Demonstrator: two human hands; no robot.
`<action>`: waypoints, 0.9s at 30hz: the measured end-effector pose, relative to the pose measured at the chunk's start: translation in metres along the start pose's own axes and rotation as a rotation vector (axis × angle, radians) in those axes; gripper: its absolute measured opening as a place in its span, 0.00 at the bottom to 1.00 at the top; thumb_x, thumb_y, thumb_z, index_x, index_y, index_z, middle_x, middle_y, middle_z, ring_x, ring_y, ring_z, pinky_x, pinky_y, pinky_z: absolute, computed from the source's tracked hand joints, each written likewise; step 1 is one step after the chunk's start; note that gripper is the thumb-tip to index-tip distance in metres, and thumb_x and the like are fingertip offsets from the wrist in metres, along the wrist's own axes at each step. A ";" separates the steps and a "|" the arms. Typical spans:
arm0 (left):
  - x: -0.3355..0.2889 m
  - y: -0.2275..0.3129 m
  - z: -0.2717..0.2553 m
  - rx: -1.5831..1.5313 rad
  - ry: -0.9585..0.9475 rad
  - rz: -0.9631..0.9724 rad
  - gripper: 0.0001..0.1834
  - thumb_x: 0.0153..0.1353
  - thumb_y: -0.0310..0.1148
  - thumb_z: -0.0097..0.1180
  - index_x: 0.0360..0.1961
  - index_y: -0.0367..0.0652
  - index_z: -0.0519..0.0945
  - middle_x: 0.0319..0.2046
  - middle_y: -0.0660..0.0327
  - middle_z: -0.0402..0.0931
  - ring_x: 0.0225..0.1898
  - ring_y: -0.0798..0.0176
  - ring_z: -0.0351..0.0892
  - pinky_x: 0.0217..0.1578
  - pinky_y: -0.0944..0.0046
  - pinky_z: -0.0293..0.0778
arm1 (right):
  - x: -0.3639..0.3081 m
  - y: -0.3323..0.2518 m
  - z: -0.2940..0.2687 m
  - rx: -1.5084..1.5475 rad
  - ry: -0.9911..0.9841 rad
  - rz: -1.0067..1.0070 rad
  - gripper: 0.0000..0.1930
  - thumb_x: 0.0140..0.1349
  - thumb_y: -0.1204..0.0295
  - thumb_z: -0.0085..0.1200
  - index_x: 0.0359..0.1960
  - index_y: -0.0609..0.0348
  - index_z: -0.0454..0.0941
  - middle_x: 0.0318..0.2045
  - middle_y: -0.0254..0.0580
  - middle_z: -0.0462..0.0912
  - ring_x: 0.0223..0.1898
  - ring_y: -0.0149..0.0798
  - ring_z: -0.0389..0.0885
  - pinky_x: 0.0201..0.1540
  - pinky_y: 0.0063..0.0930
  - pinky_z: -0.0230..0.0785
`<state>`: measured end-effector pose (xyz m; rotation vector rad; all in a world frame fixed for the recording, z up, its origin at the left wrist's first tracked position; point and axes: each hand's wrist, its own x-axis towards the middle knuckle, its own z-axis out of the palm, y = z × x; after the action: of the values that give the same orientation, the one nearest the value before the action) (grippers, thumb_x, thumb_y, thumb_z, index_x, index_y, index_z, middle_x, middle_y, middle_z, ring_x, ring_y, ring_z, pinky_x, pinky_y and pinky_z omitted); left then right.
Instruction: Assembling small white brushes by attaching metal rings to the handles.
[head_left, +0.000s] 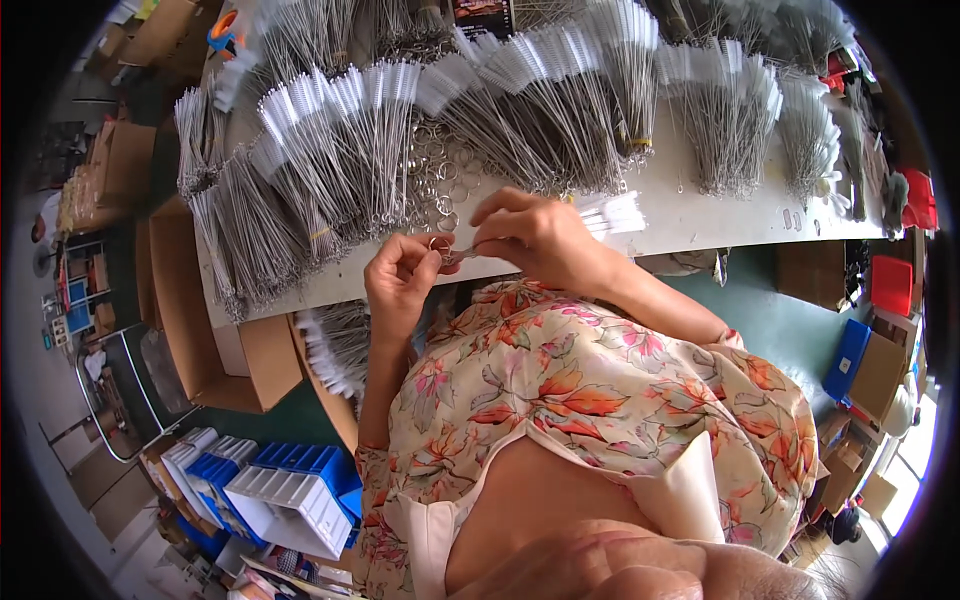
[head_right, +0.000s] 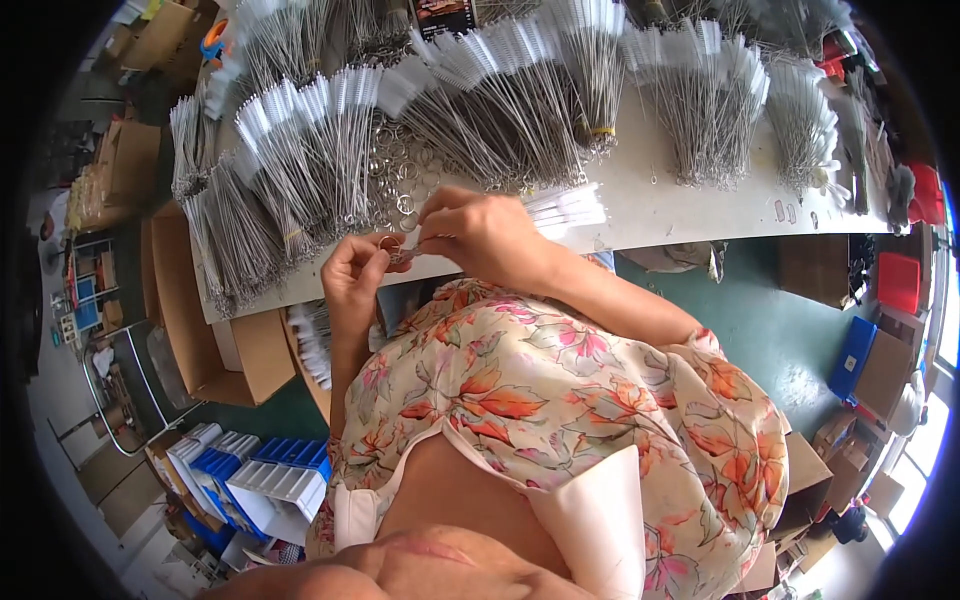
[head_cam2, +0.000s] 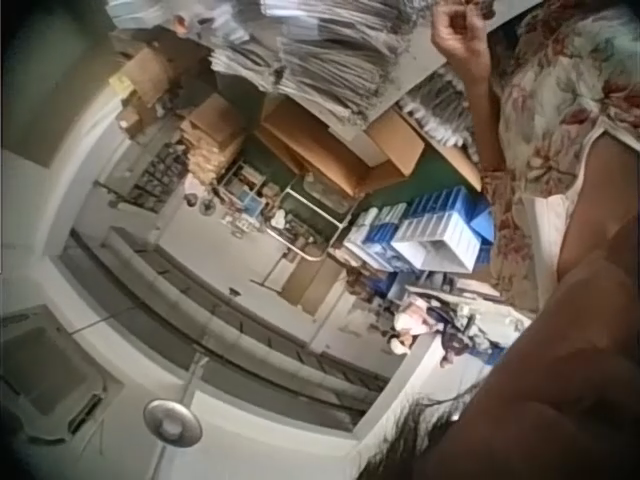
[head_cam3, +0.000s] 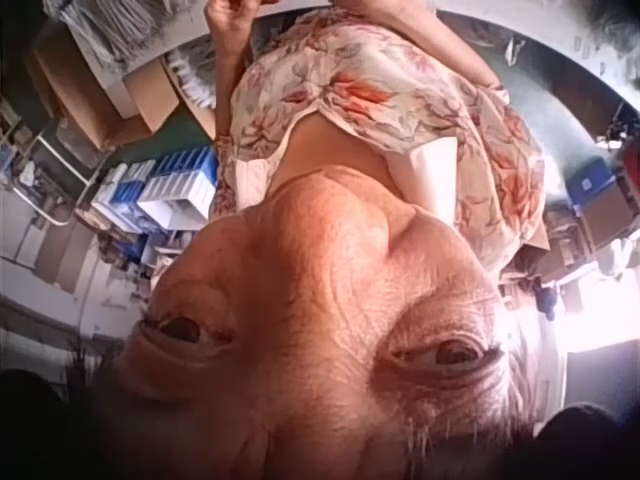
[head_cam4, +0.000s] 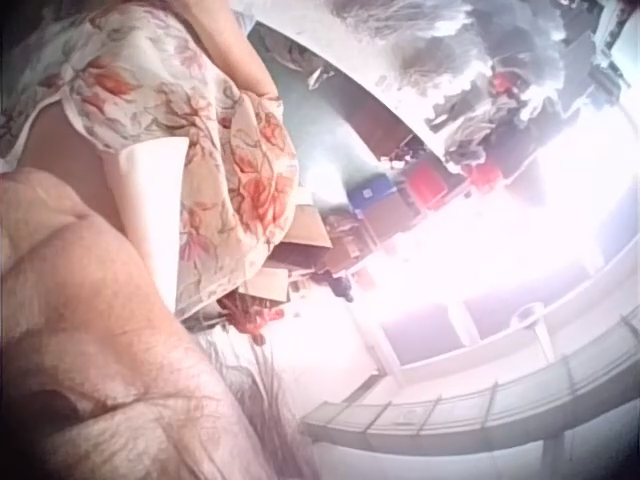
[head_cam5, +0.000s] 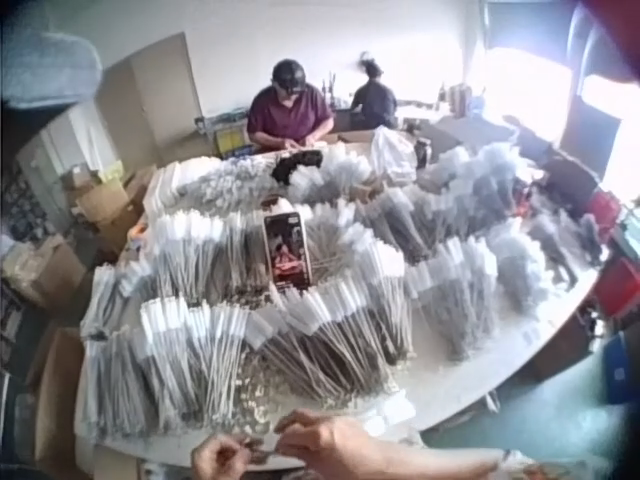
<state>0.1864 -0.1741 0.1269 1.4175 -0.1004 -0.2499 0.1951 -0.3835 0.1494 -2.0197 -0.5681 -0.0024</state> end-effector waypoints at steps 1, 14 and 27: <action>0.005 0.007 0.003 0.000 -0.004 0.005 0.03 0.57 0.20 0.47 0.27 0.33 0.70 0.36 0.49 0.76 0.32 0.66 0.78 0.34 0.66 0.78 | 0.002 0.000 0.005 -0.004 0.004 -0.003 0.06 0.52 0.70 0.56 0.29 0.56 0.79 0.34 0.37 0.78 0.29 0.44 0.79 0.31 0.32 0.71; 0.037 0.056 0.000 0.219 -0.249 0.270 0.10 0.54 0.15 0.50 0.36 0.35 0.79 0.41 0.54 0.74 0.34 0.71 0.76 0.33 0.76 0.75 | 0.023 -0.016 -0.025 0.473 -0.146 0.391 0.09 0.58 0.70 0.54 0.33 0.64 0.79 0.22 0.35 0.79 0.18 0.24 0.72 0.22 0.18 0.65; 0.052 0.068 0.017 0.147 -0.140 0.456 0.15 0.49 0.11 0.49 0.40 0.28 0.75 0.41 0.48 0.74 0.38 0.60 0.79 0.38 0.67 0.79 | 0.042 -0.019 -0.039 0.749 -0.109 0.417 0.11 0.59 0.66 0.54 0.31 0.63 0.79 0.26 0.33 0.78 0.20 0.21 0.69 0.23 0.16 0.63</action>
<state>0.2410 -0.1938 0.1925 1.4796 -0.5591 0.0383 0.2336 -0.3918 0.1946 -1.3679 -0.1557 0.5017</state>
